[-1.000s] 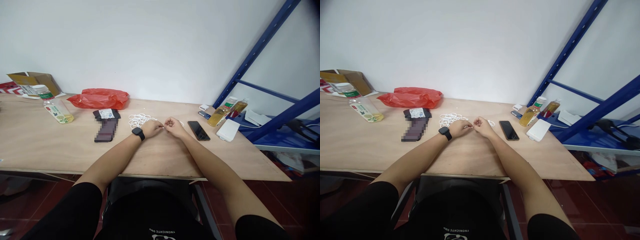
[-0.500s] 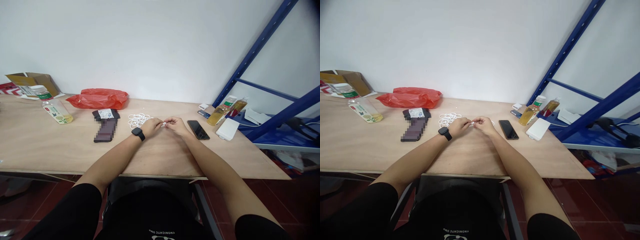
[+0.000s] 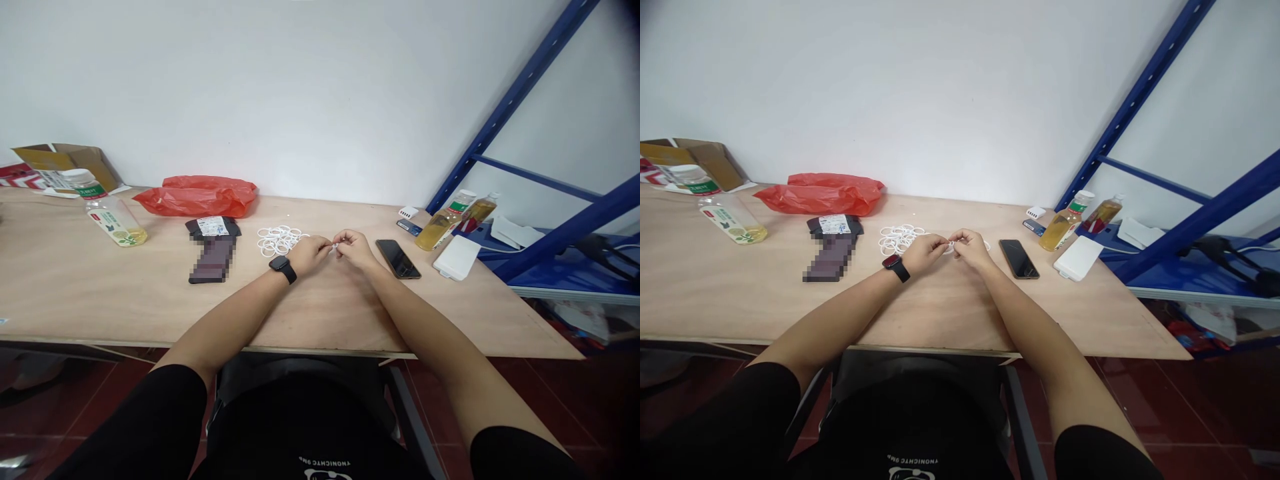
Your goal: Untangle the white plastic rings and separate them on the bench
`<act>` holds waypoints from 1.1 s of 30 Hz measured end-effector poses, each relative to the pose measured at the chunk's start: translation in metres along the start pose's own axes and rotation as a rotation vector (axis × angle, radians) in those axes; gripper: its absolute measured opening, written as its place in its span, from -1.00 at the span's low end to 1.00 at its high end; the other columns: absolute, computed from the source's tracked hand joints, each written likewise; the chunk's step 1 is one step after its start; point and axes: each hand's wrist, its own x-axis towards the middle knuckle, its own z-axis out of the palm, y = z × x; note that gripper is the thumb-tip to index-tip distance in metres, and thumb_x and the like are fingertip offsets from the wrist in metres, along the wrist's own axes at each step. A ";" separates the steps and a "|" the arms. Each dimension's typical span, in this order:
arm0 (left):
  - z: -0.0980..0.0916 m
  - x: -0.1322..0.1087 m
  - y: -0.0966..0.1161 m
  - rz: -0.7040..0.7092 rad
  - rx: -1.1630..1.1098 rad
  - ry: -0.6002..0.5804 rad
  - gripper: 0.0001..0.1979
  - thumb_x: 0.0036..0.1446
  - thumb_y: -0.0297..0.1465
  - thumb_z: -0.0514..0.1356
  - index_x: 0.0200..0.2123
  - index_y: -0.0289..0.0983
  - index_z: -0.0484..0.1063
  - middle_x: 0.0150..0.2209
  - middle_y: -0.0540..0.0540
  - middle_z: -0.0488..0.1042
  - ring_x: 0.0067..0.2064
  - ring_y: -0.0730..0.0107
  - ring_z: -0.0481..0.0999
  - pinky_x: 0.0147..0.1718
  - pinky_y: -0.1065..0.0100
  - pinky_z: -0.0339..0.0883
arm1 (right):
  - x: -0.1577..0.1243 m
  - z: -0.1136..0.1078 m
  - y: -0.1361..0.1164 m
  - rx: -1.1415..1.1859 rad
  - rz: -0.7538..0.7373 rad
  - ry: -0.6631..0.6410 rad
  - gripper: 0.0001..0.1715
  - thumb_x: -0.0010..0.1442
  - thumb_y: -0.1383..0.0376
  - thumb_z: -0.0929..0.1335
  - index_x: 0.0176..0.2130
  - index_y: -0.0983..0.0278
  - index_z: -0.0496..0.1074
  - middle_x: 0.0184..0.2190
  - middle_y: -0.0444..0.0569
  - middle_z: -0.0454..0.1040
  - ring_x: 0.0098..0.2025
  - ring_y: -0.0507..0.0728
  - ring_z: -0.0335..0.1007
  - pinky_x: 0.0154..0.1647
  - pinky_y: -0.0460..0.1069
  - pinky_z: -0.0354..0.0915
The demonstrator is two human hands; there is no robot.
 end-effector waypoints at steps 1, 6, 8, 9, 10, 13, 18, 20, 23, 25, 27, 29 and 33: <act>0.001 0.001 0.000 -0.037 -0.037 0.013 -0.75 0.29 -0.36 0.07 -0.28 -0.28 0.54 -0.34 -0.07 0.56 -0.29 0.36 0.50 -0.24 0.36 0.33 | 0.000 -0.001 0.000 0.001 0.009 -0.003 -0.82 -0.17 0.33 0.32 -0.43 0.27 0.42 -0.62 -0.21 0.38 -0.63 -0.02 0.29 -0.59 -0.10 0.25; -0.003 0.003 -0.014 -0.186 -0.093 0.086 -0.75 0.28 -0.34 0.09 -0.20 -0.30 0.54 -0.28 -0.10 0.58 -0.25 0.35 0.52 -0.18 0.34 0.37 | 0.004 -0.009 0.002 -0.020 0.038 0.101 -0.78 -0.14 0.30 0.33 -0.38 0.27 0.44 -0.59 -0.18 0.40 -0.61 -0.01 0.29 -0.57 -0.10 0.26; -0.010 0.002 -0.025 -0.175 -0.017 0.122 -0.76 0.25 -0.32 0.12 -0.18 -0.30 0.54 -0.17 -0.14 0.57 -0.15 0.30 0.52 -0.08 0.29 0.37 | 0.008 -0.016 0.007 -0.078 0.068 0.162 -0.76 -0.12 0.30 0.30 -0.37 0.27 0.46 -0.65 -0.19 0.37 -0.62 0.02 0.27 -0.58 -0.09 0.24; -0.014 0.002 -0.031 -0.171 0.017 0.115 -0.76 0.25 -0.32 0.12 -0.16 -0.30 0.54 -0.15 -0.15 0.56 -0.12 0.29 0.52 -0.05 0.28 0.37 | 0.010 -0.021 0.011 -0.127 0.087 0.189 -0.74 -0.10 0.29 0.28 -0.36 0.27 0.47 -0.67 -0.19 0.35 -0.62 0.03 0.27 -0.58 -0.08 0.23; -0.019 0.001 -0.036 -0.170 0.053 0.095 -0.76 0.24 -0.34 0.12 -0.15 -0.29 0.54 -0.14 -0.15 0.56 -0.11 0.28 0.52 -0.04 0.27 0.37 | 0.011 -0.026 0.014 -0.185 0.103 0.216 -0.73 -0.08 0.28 0.27 -0.35 0.27 0.48 -0.67 -0.17 0.36 -0.62 0.05 0.28 -0.57 -0.07 0.23; -0.032 -0.002 -0.046 -0.103 0.179 -0.028 -0.76 0.18 -0.41 0.12 -0.16 -0.27 0.56 -0.11 -0.15 0.54 -0.09 0.25 0.52 -0.02 0.25 0.36 | 0.016 -0.040 0.025 -0.440 0.089 0.262 -0.73 -0.03 0.27 0.27 -0.35 0.27 0.53 -0.52 -0.07 0.50 -0.46 0.11 0.41 -0.39 -0.03 0.33; -0.039 -0.006 -0.047 -0.019 0.329 -0.252 -0.77 0.01 -0.38 0.22 -0.23 -0.23 0.59 -0.14 -0.12 0.51 -0.12 0.23 0.52 -0.06 0.29 0.37 | 0.018 -0.052 0.030 -0.806 0.074 0.280 -0.64 0.03 0.28 0.31 -0.18 0.26 0.56 -0.30 0.02 0.55 -0.23 0.19 0.45 -0.12 0.05 0.33; -0.037 -0.006 -0.044 -0.018 0.372 -0.285 -0.77 0.03 -0.39 0.20 -0.23 -0.22 0.59 -0.12 -0.12 0.49 -0.12 0.24 0.52 -0.08 0.31 0.37 | 0.016 -0.049 0.026 -0.856 -0.012 0.287 -0.58 0.04 0.31 0.31 -0.09 0.28 0.53 -0.26 0.04 0.53 -0.18 0.20 0.44 -0.08 0.07 0.32; -0.034 -0.004 -0.041 -0.012 0.411 -0.283 -0.77 0.13 -0.41 0.12 -0.23 -0.21 0.58 -0.11 -0.13 0.49 -0.14 0.26 0.52 -0.09 0.31 0.36 | 0.007 -0.034 0.017 -0.805 -0.206 0.217 -0.62 0.08 0.35 0.30 -0.10 0.28 0.54 -0.24 0.04 0.51 -0.15 0.19 0.43 -0.05 0.05 0.31; -0.035 -0.003 -0.038 -0.001 0.411 -0.254 -0.76 0.18 -0.42 0.09 -0.22 -0.23 0.57 -0.10 -0.15 0.49 -0.14 0.25 0.53 -0.10 0.30 0.36 | 0.000 -0.020 0.011 -0.770 -0.299 0.103 -0.66 0.12 0.35 0.30 -0.12 0.25 0.54 -0.22 0.03 0.51 -0.18 0.17 0.42 -0.08 0.04 0.32; -0.036 -0.003 -0.036 0.008 0.392 -0.204 -0.76 0.21 -0.43 0.07 -0.18 -0.27 0.53 -0.10 -0.18 0.51 -0.12 0.23 0.53 -0.11 0.28 0.37 | -0.007 -0.006 0.006 -0.733 -0.354 -0.007 -0.66 0.14 0.33 0.32 -0.09 0.23 0.54 -0.18 0.02 0.51 -0.22 0.15 0.41 -0.11 0.03 0.32; -0.037 -0.002 -0.033 0.014 0.356 -0.152 -0.77 0.23 -0.43 0.06 -0.14 -0.27 0.50 -0.11 -0.17 0.52 -0.11 0.22 0.52 -0.13 0.28 0.37 | -0.011 0.005 0.003 -0.691 -0.383 -0.077 -0.64 0.14 0.31 0.34 -0.04 0.22 0.52 -0.15 0.02 0.51 -0.26 0.13 0.40 -0.13 0.03 0.31; -0.038 -0.002 -0.028 0.018 0.305 -0.128 -0.77 0.28 -0.42 0.03 -0.14 -0.26 0.47 -0.16 -0.15 0.55 -0.14 0.24 0.53 -0.15 0.29 0.36 | -0.013 0.014 0.001 -0.638 -0.392 -0.125 -0.61 0.15 0.32 0.35 0.00 0.22 0.50 -0.15 0.03 0.53 -0.23 0.14 0.41 -0.12 0.03 0.31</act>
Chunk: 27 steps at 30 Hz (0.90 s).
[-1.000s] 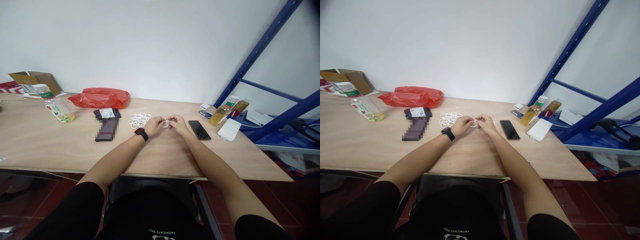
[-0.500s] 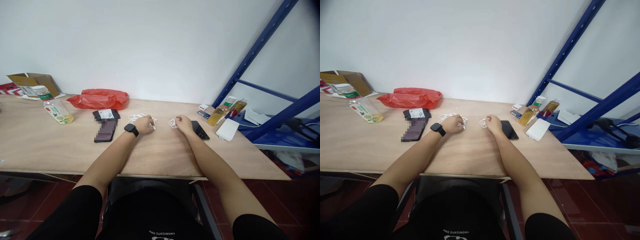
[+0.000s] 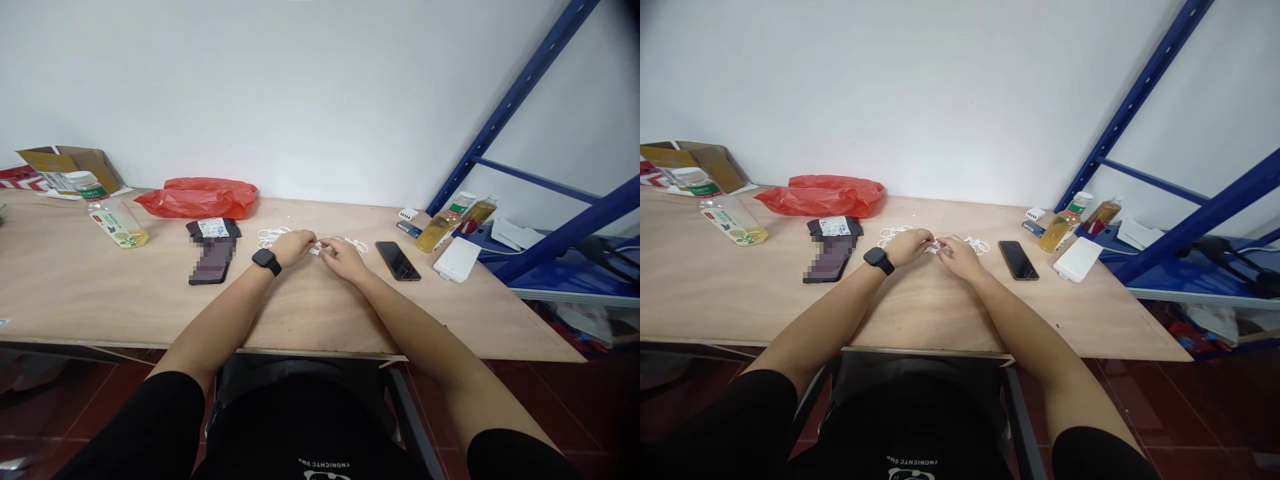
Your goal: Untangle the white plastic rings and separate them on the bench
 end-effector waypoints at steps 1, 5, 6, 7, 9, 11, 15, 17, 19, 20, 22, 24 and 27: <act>0.000 0.000 0.001 0.002 -0.004 -0.007 -0.77 0.28 -0.42 0.03 -0.15 -0.26 0.47 -0.16 -0.15 0.56 -0.14 0.24 0.53 -0.15 0.29 0.36 | 0.000 0.000 -0.001 0.016 0.009 -0.002 -0.63 0.15 0.32 0.35 -0.02 0.22 0.50 -0.16 0.03 0.54 -0.23 0.14 0.42 -0.12 0.03 0.30; 0.001 0.001 0.003 0.020 -0.048 -0.001 -0.77 0.29 -0.40 0.04 -0.16 -0.27 0.49 -0.16 -0.14 0.57 -0.14 0.25 0.53 -0.16 0.29 0.36 | 0.000 0.001 -0.003 0.142 0.110 0.031 -0.73 0.17 0.24 0.36 -0.14 0.23 0.55 -0.26 0.00 0.58 -0.27 0.12 0.44 -0.15 0.02 0.32; 0.001 0.001 0.003 0.023 -0.068 0.015 -0.77 0.29 -0.39 0.04 -0.16 -0.27 0.49 -0.16 -0.14 0.57 -0.13 0.25 0.53 -0.15 0.29 0.36 | 0.001 0.001 -0.003 0.195 0.147 0.052 -0.75 0.16 0.21 0.36 -0.16 0.23 0.55 -0.28 -0.01 0.58 -0.29 0.11 0.45 -0.17 0.01 0.33; 0.001 0.001 0.004 0.024 -0.091 0.035 -0.77 0.29 -0.39 0.05 -0.16 -0.27 0.50 -0.16 -0.14 0.57 -0.13 0.26 0.53 -0.14 0.30 0.36 | 0.001 0.002 -0.004 0.256 0.187 0.069 -0.75 0.16 0.19 0.37 -0.18 0.23 0.55 -0.29 -0.03 0.58 -0.33 0.10 0.44 -0.22 0.00 0.34; 0.001 0.001 0.006 0.026 -0.139 0.073 -0.77 0.29 -0.38 0.05 -0.16 -0.26 0.51 -0.16 -0.14 0.57 -0.13 0.28 0.53 -0.13 0.30 0.36 | 0.002 0.004 -0.004 0.393 0.274 0.089 -0.73 0.13 0.15 0.38 -0.22 0.26 0.53 -0.35 -0.05 0.57 -0.43 0.06 0.40 -0.37 -0.04 0.33; 0.001 0.002 0.008 0.029 -0.186 0.091 -0.76 0.30 -0.36 0.05 -0.17 -0.26 0.52 -0.18 -0.13 0.57 -0.15 0.30 0.53 -0.13 0.31 0.36 | 0.003 0.004 -0.005 0.508 0.346 0.092 -0.70 0.08 0.11 0.40 -0.26 0.28 0.51 -0.42 -0.08 0.53 -0.54 0.00 0.31 -0.52 -0.08 0.26; 0.000 0.002 0.012 0.051 -0.238 0.073 -0.77 0.29 -0.30 0.10 -0.21 -0.26 0.54 -0.22 -0.11 0.59 -0.20 0.33 0.54 -0.19 0.34 0.35 | 0.004 0.003 -0.005 0.605 0.392 0.103 -0.71 0.01 0.11 0.42 -0.36 0.28 0.48 -0.47 -0.12 0.49 -0.61 -0.04 0.24 -0.60 -0.11 0.22; 0.000 0.001 0.014 0.065 -0.204 0.073 -0.77 0.28 -0.28 0.12 -0.23 -0.26 0.55 -0.24 -0.11 0.59 -0.22 0.32 0.54 -0.21 0.34 0.34 | 0.004 0.002 -0.006 0.623 0.402 0.106 -0.74 -0.02 0.13 0.41 -0.39 0.28 0.47 -0.49 -0.11 0.49 -0.62 -0.04 0.25 -0.60 -0.11 0.22; 0.000 0.001 0.018 0.076 -0.146 0.078 -0.76 0.28 -0.28 0.13 -0.27 -0.26 0.56 -0.27 -0.12 0.58 -0.24 0.31 0.54 -0.23 0.33 0.33 | 0.005 0.001 -0.007 0.619 0.413 0.105 -0.79 -0.04 0.18 0.40 -0.42 0.28 0.46 -0.52 -0.12 0.49 -0.63 -0.03 0.26 -0.61 -0.11 0.22; 0.001 0.001 0.020 0.082 -0.118 0.077 -0.76 0.27 -0.29 0.13 -0.29 -0.26 0.56 -0.29 -0.13 0.58 -0.25 0.31 0.53 -0.23 0.32 0.32 | 0.005 0.001 -0.007 0.611 0.421 0.104 -0.83 -0.06 0.21 0.38 -0.43 0.27 0.45 -0.55 -0.13 0.48 -0.63 -0.02 0.27 -0.61 -0.11 0.21; 0.003 0.002 0.025 0.101 -0.078 0.070 -0.76 0.27 -0.31 0.11 -0.32 -0.26 0.55 -0.31 -0.14 0.56 -0.26 0.30 0.53 -0.23 0.31 0.32 | 0.006 0.001 -0.007 0.596 0.443 0.105 -0.89 -0.09 0.26 0.35 -0.47 0.26 0.43 -0.64 -0.16 0.42 -0.65 0.00 0.27 -0.63 -0.11 0.19; 0.006 0.003 0.030 0.124 -0.054 0.078 -0.76 0.27 -0.34 0.10 -0.32 -0.26 0.55 -0.31 -0.14 0.55 -0.26 0.30 0.52 -0.23 0.31 0.32 | 0.007 0.002 -0.005 0.608 0.457 0.107 -0.92 -0.10 0.28 0.31 -0.49 0.23 0.40 -0.72 -0.19 0.35 -0.67 0.01 0.24 -0.65 -0.11 0.16; 0.010 0.005 0.035 0.148 -0.021 0.111 -0.80 0.24 -0.39 0.11 -0.34 -0.28 0.53 -0.32 -0.15 0.54 -0.27 0.31 0.51 -0.23 0.31 0.32 | 0.008 0.003 -0.003 0.659 0.468 0.110 -0.92 -0.11 0.29 0.27 -0.53 0.22 0.36 -0.76 -0.22 0.28 -0.71 0.01 0.18 -0.69 -0.11 0.12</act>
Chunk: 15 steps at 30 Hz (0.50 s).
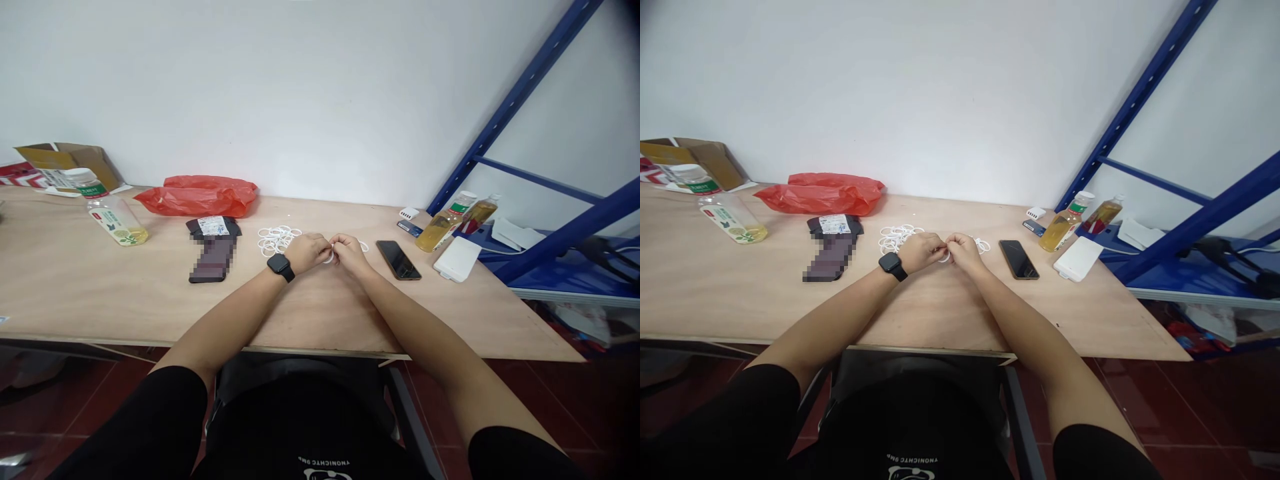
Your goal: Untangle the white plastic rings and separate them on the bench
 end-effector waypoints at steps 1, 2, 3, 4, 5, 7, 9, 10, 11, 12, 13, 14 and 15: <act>0.002 0.001 0.001 0.003 0.012 0.005 -0.81 0.22 -0.41 0.12 -0.36 -0.28 0.53 -0.33 -0.15 0.54 -0.27 0.30 0.51 -0.23 0.31 0.32 | 0.000 0.000 0.001 0.011 0.009 -0.001 -0.92 -0.12 0.29 0.27 -0.53 0.22 0.36 -0.76 -0.22 0.27 -0.72 0.00 0.17 -0.70 -0.11 0.10; 0.003 0.001 0.001 0.003 0.022 0.008 -0.81 0.21 -0.42 0.13 -0.38 -0.28 0.52 -0.34 -0.15 0.54 -0.27 0.30 0.51 -0.23 0.31 0.32 | 0.001 0.000 0.001 0.019 0.019 0.000 -0.91 -0.12 0.29 0.26 -0.54 0.22 0.35 -0.76 -0.22 0.27 -0.72 0.00 0.15 -0.71 -0.11 0.07; 0.005 0.002 0.002 0.000 0.030 0.009 -0.81 0.20 -0.42 0.13 -0.40 -0.28 0.52 -0.35 -0.15 0.54 -0.27 0.30 0.51 -0.24 0.31 0.32 | 0.001 0.000 0.001 0.023 0.028 0.002 -0.91 -0.13 0.29 0.26 -0.55 0.22 0.35 -0.75 -0.22 0.26 -0.72 -0.01 0.14 -0.72 -0.12 0.05; 0.006 0.002 0.002 -0.004 0.033 0.012 -0.81 0.20 -0.43 0.13 -0.41 -0.28 0.52 -0.35 -0.16 0.53 -0.28 0.29 0.50 -0.24 0.30 0.32 | 0.001 0.001 0.002 0.022 0.034 0.006 -0.91 -0.13 0.29 0.26 -0.56 0.22 0.35 -0.75 -0.22 0.26 -0.72 -0.01 0.14 -0.73 -0.12 0.04; 0.007 0.003 0.003 -0.010 0.033 0.016 -0.81 0.19 -0.42 0.14 -0.42 -0.29 0.51 -0.35 -0.17 0.53 -0.28 0.28 0.51 -0.25 0.30 0.32 | 0.001 0.001 0.001 0.016 0.036 0.011 -0.90 -0.13 0.29 0.25 -0.56 0.22 0.35 -0.75 -0.22 0.27 -0.72 -0.01 0.14 -0.73 -0.12 0.03; 0.007 0.003 0.004 -0.021 0.030 0.025 -0.81 0.19 -0.41 0.14 -0.42 -0.29 0.51 -0.35 -0.17 0.54 -0.28 0.28 0.51 -0.24 0.29 0.32 | 0.000 0.002 0.000 -0.001 0.038 0.017 -0.90 -0.13 0.29 0.25 -0.57 0.23 0.35 -0.74 -0.21 0.28 -0.71 -0.01 0.15 -0.72 -0.12 0.04; 0.007 0.002 0.005 -0.053 0.023 0.042 -0.81 0.19 -0.40 0.15 -0.41 -0.28 0.53 -0.35 -0.17 0.55 -0.28 0.29 0.51 -0.24 0.30 0.32 | 0.000 0.002 -0.002 -0.005 0.040 0.012 -0.90 -0.13 0.29 0.26 -0.56 0.23 0.36 -0.73 -0.20 0.30 -0.70 0.00 0.18 -0.70 -0.12 0.08; 0.007 0.002 0.004 -0.086 0.015 0.055 -0.81 0.19 -0.38 0.15 -0.40 -0.28 0.54 -0.35 -0.16 0.55 -0.28 0.29 0.51 -0.24 0.31 0.32 | 0.000 0.001 -0.003 0.001 0.043 0.008 -0.90 -0.13 0.29 0.27 -0.55 0.23 0.37 -0.72 -0.20 0.32 -0.69 0.00 0.20 -0.69 -0.11 0.11; 0.007 0.001 0.003 -0.130 0.002 0.071 -0.81 0.19 -0.37 0.16 -0.38 -0.27 0.55 -0.34 -0.15 0.56 -0.28 0.30 0.51 -0.25 0.32 0.32 | 0.001 0.000 -0.004 0.009 0.047 0.005 -0.90 -0.13 0.29 0.28 -0.52 0.24 0.39 -0.70 -0.19 0.35 -0.67 0.01 0.22 -0.67 -0.11 0.14; 0.007 0.000 0.002 -0.183 -0.018 0.089 -0.80 0.21 -0.34 0.15 -0.35 -0.26 0.56 -0.33 -0.14 0.57 -0.28 0.31 0.51 -0.25 0.32 0.33 | 0.002 -0.003 -0.004 0.014 0.049 0.011 -0.89 -0.12 0.28 0.30 -0.50 0.24 0.41 -0.67 -0.17 0.38 -0.66 0.01 0.25 -0.66 -0.10 0.17; 0.007 0.000 -0.001 -0.236 -0.041 0.106 -0.78 0.23 -0.31 0.14 -0.30 -0.25 0.57 -0.31 -0.13 0.58 -0.28 0.32 0.51 -0.24 0.33 0.33 | 0.003 -0.006 -0.004 0.011 0.052 0.030 -0.87 -0.12 0.27 0.32 -0.47 0.25 0.43 -0.64 -0.16 0.41 -0.65 0.01 0.26 -0.64 -0.10 0.19; 0.008 -0.001 -0.005 -0.278 -0.064 0.119 -0.75 0.26 -0.27 0.12 -0.24 -0.24 0.58 -0.28 -0.13 0.58 -0.26 0.32 0.52 -0.22 0.32 0.34 | 0.005 -0.011 -0.004 -0.002 0.053 0.061 -0.84 -0.11 0.26 0.33 -0.44 0.26 0.44 -0.62 -0.15 0.43 -0.64 0.01 0.27 -0.64 -0.10 0.20; 0.009 -0.002 -0.010 -0.300 -0.082 0.121 -0.71 0.28 -0.25 0.09 -0.19 -0.24 0.57 -0.23 -0.13 0.59 -0.24 0.32 0.52 -0.19 0.31 0.35 | 0.008 -0.016 -0.002 -0.028 0.050 0.105 -0.82 -0.09 0.24 0.35 -0.41 0.27 0.45 -0.60 -0.13 0.44 -0.64 0.01 0.27 -0.63 -0.10 0.20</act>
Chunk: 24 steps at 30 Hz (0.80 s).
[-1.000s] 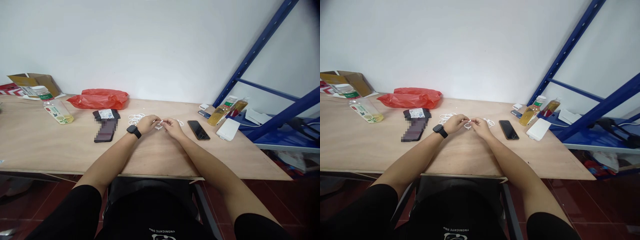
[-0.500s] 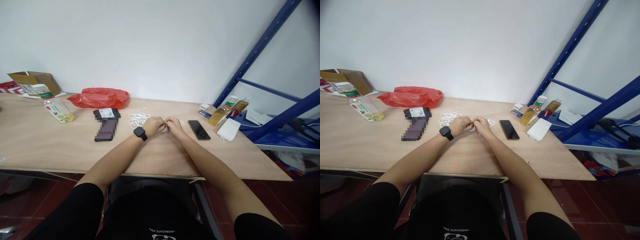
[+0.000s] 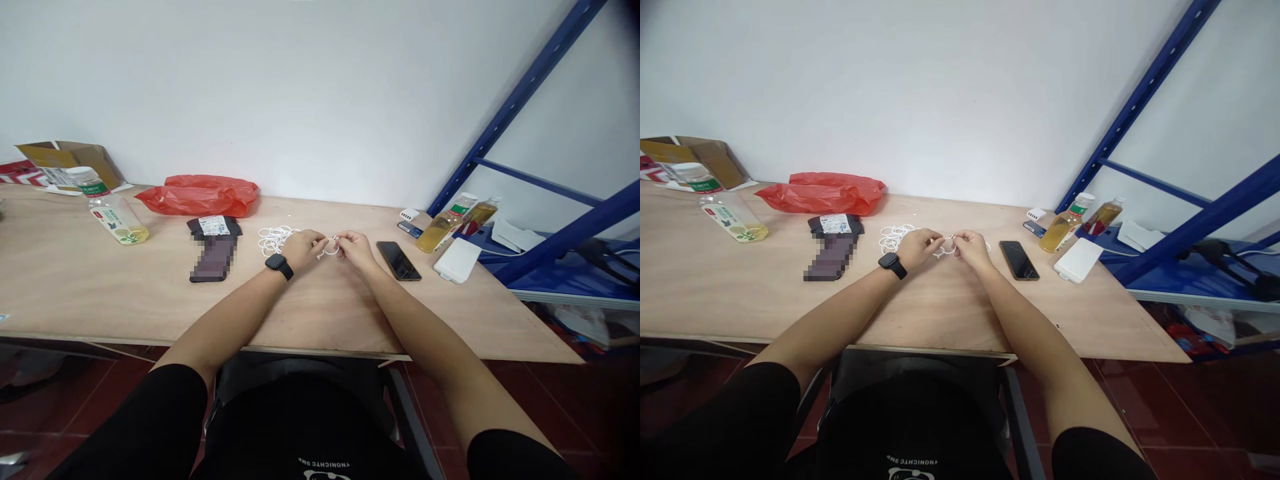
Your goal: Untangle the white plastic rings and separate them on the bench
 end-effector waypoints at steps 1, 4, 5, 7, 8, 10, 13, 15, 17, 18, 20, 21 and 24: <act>0.001 0.000 -0.005 0.001 -0.004 -0.013 -0.69 0.30 -0.24 0.07 -0.14 -0.24 0.57 -0.17 -0.14 0.58 -0.19 0.30 0.52 -0.14 0.29 0.35 | 0.004 -0.006 0.002 -0.034 0.000 0.053 -0.80 -0.08 0.22 0.35 -0.40 0.27 0.46 -0.59 -0.12 0.46 -0.64 0.01 0.27 -0.63 -0.10 0.19; 0.004 0.000 -0.020 0.113 0.074 -0.136 -0.71 0.23 -0.24 0.13 -0.16 -0.23 0.59 -0.04 -0.17 0.52 -0.06 0.21 0.48 0.02 0.20 0.31 | 0.015 -0.029 0.014 -0.258 -0.069 0.217 -0.76 -0.03 0.20 0.34 -0.35 0.27 0.51 -0.52 -0.06 0.52 -0.51 0.08 0.38 -0.50 -0.06 0.29; 0.005 0.000 -0.024 0.151 0.111 -0.180 -0.74 0.19 -0.25 0.17 -0.18 -0.22 0.60 -0.02 -0.17 0.51 -0.04 0.18 0.47 0.04 0.18 0.29 | 0.019 -0.037 0.019 -0.363 -0.101 0.254 -0.76 -0.02 0.22 0.33 -0.35 0.27 0.53 -0.49 -0.05 0.54 -0.44 0.11 0.43 -0.42 -0.04 0.33; 0.008 -0.001 -0.029 0.194 0.176 -0.244 -0.77 0.13 -0.28 0.21 -0.20 -0.19 0.61 -0.01 -0.16 0.50 -0.03 0.15 0.46 0.05 0.14 0.28 | 0.024 -0.050 0.027 -0.536 -0.111 0.256 -0.75 0.02 0.23 0.32 -0.34 0.26 0.56 -0.41 0.00 0.57 -0.32 0.16 0.47 -0.24 0.02 0.36; 0.009 -0.002 -0.030 0.197 0.199 -0.264 -0.79 0.12 -0.30 0.21 -0.22 -0.18 0.61 -0.03 -0.16 0.51 -0.03 0.14 0.45 0.05 0.14 0.28 | 0.026 -0.054 0.030 -0.607 -0.109 0.255 -0.74 0.03 0.23 0.33 -0.32 0.26 0.57 -0.37 0.02 0.57 -0.27 0.18 0.48 -0.17 0.04 0.35; 0.011 -0.002 -0.030 0.187 0.231 -0.292 -0.81 0.13 -0.35 0.19 -0.26 -0.20 0.60 -0.09 -0.16 0.53 -0.05 0.15 0.45 0.03 0.15 0.28 | 0.027 -0.059 0.032 -0.716 -0.127 0.269 -0.70 0.03 0.23 0.35 -0.24 0.28 0.58 -0.29 0.06 0.57 -0.21 0.21 0.47 -0.08 0.07 0.34; 0.010 0.000 -0.027 0.193 0.214 -0.308 -0.83 0.17 -0.37 0.16 -0.29 -0.24 0.57 -0.15 -0.17 0.54 -0.07 0.18 0.46 0.00 0.19 0.29 | 0.022 -0.051 0.027 -0.765 -0.269 0.235 -0.65 0.06 0.25 0.36 -0.14 0.28 0.56 -0.21 0.09 0.55 -0.14 0.22 0.45 -0.04 0.09 0.32; 0.007 0.000 -0.024 0.183 0.140 -0.299 -0.82 0.21 -0.37 0.13 -0.28 -0.26 0.53 -0.18 -0.18 0.55 -0.11 0.21 0.48 -0.04 0.23 0.30 | 0.013 -0.040 0.020 -0.711 -0.385 0.086 -0.68 0.09 0.28 0.34 -0.15 0.26 0.57 -0.22 0.06 0.56 -0.15 0.20 0.45 -0.05 0.07 0.32; 0.004 0.000 -0.020 0.116 0.026 -0.265 -0.80 0.26 -0.36 0.08 -0.24 -0.28 0.50 -0.23 -0.17 0.55 -0.18 0.24 0.50 -0.13 0.26 0.33 | 0.003 -0.026 0.012 -0.655 -0.453 -0.110 -0.68 0.10 0.28 0.36 -0.14 0.24 0.57 -0.20 0.03 0.57 -0.26 0.14 0.45 -0.14 0.03 0.34; 0.002 0.000 -0.018 0.075 -0.040 -0.243 -0.79 0.27 -0.36 0.05 -0.23 -0.28 0.48 -0.26 -0.15 0.55 -0.21 0.26 0.50 -0.17 0.28 0.33 | -0.002 -0.020 0.009 -0.638 -0.462 -0.177 -0.68 0.10 0.28 0.37 -0.12 0.22 0.57 -0.19 0.01 0.58 -0.33 0.10 0.43 -0.19 0.01 0.34; 0.000 -0.001 -0.014 0.011 -0.163 -0.198 -0.78 0.30 -0.34 0.02 -0.22 -0.27 0.44 -0.30 -0.11 0.55 -0.26 0.30 0.50 -0.22 0.31 0.32 | -0.010 -0.011 0.003 -0.605 -0.456 -0.184 -0.71 0.13 0.27 0.36 -0.14 0.20 0.58 -0.22 -0.02 0.59 -0.39 0.07 0.40 -0.24 0.00 0.32; -0.001 -0.002 -0.013 -0.006 -0.211 -0.184 -0.77 0.31 -0.33 0.00 -0.23 -0.26 0.43 -0.31 -0.09 0.54 -0.28 0.32 0.49 -0.23 0.32 0.32 | -0.013 -0.009 0.001 -0.591 -0.452 -0.161 -0.73 0.14 0.26 0.36 -0.16 0.21 0.59 -0.26 -0.02 0.59 -0.41 0.07 0.40 -0.25 -0.01 0.31; -0.003 -0.003 -0.007 -0.017 -0.285 -0.180 -0.76 0.31 -0.32 -0.02 -0.27 -0.26 0.40 -0.37 -0.06 0.52 -0.32 0.35 0.46 -0.26 0.34 0.29 | -0.017 -0.005 -0.003 -0.548 -0.464 -0.083 -0.76 0.14 0.22 0.37 -0.21 0.24 0.59 -0.34 -0.02 0.58 -0.42 0.07 0.38 -0.30 -0.03 0.29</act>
